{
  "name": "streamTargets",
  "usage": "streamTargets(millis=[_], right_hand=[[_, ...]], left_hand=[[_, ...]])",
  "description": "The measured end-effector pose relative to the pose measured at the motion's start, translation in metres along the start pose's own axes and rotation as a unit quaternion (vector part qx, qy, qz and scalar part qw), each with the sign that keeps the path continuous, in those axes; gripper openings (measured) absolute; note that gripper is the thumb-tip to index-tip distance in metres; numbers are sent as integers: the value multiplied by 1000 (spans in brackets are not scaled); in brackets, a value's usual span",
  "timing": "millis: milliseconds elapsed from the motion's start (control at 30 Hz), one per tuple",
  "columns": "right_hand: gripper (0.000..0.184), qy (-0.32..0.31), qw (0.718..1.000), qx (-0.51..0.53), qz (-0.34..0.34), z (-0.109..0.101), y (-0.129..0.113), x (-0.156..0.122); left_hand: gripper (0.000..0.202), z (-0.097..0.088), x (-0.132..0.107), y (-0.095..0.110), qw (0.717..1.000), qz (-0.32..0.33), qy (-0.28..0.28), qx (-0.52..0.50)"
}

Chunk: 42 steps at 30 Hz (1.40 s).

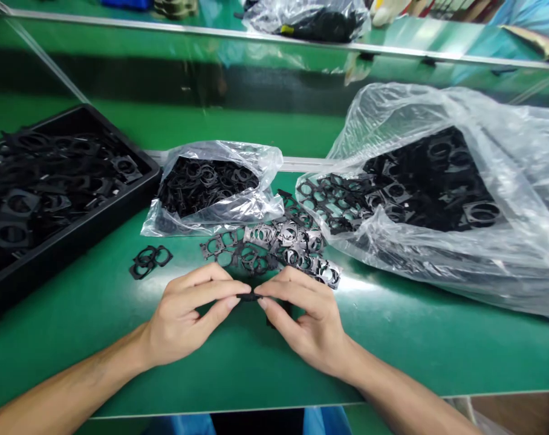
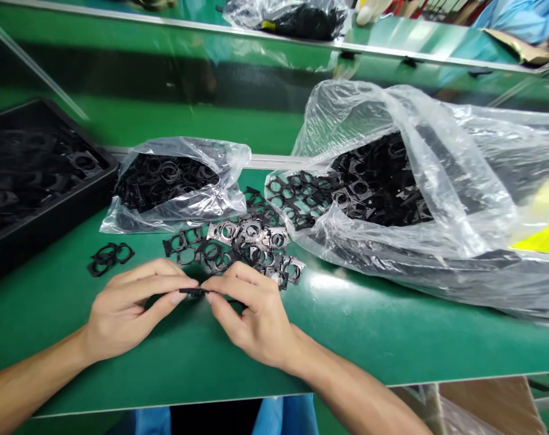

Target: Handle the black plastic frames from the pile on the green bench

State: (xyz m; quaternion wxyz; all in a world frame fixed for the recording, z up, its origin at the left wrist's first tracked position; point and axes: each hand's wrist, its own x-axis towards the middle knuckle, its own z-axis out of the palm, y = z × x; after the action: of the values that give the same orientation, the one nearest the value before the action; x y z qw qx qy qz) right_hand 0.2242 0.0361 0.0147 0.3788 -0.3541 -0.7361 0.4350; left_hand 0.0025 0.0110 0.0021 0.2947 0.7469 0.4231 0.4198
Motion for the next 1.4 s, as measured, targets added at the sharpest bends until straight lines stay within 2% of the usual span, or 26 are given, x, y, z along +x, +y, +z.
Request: streamTargets(millis=[133,333,433,533,667,800,867,933,967,1033,1067,1100,1133,1200,1267,1300,1367,1400], right_hand=[[18,-8,1000,-5,-3,-2,0,3],[12,18,1000,-15,-4,4,6,11],[11,7,1000,-20,3,8,6,10],[11,-20,999,-9,33,8,4,7],[17,-31,998,-4,55,6,4,7],[15,-40,998,-9,44,6,5,12],[28,-38,998,-46,27,0,1,12],[42,-44,992,-120,8,-12,-9,8],[41,-71,984,-165,-4,-19,-16,5],[32,-165,953,-253,-13,-33,-29,-1],[29,-215,935,-282,-12,-38,-35,-4],[27,-258,917,-304,-9,-40,-39,-7],[28,-287,900,-328,-4,-41,-41,-10],[29,-313,869,-383,13,-37,-40,-16],[25,-309,852,-421,33,-30,-35,-20],[22,-302,851,-428,38,-27,-32,-21],[18,-290,857,-425,33,-21,-27,-20],[17,-286,861,-420,26,-19,-26,-19]], left_hand=[[19,4,3,2,1000,0,-29,2],[24,5,13,8,999,-5,-10,38],[29,1,16,18,996,-57,-12,65],[28,0,16,25,995,-89,-19,48],[29,5,15,28,996,-81,-11,45],[22,7,21,18,996,-37,22,75],[17,-5,25,14,995,-18,39,88],[19,-30,29,13,991,-21,77,104],[19,-48,32,13,987,-27,103,119],[17,-87,38,11,948,-36,201,245],[17,-107,42,7,926,-55,231,294],[14,-126,44,3,893,-58,285,344],[17,-144,46,-3,866,-75,310,384],[21,-172,46,-14,865,-118,246,421],[22,-187,44,-24,865,-113,208,443],[22,-189,43,-27,858,-97,218,455],[15,-181,41,-30,848,-56,254,462],[9,-171,40,-30,848,-33,273,452]])
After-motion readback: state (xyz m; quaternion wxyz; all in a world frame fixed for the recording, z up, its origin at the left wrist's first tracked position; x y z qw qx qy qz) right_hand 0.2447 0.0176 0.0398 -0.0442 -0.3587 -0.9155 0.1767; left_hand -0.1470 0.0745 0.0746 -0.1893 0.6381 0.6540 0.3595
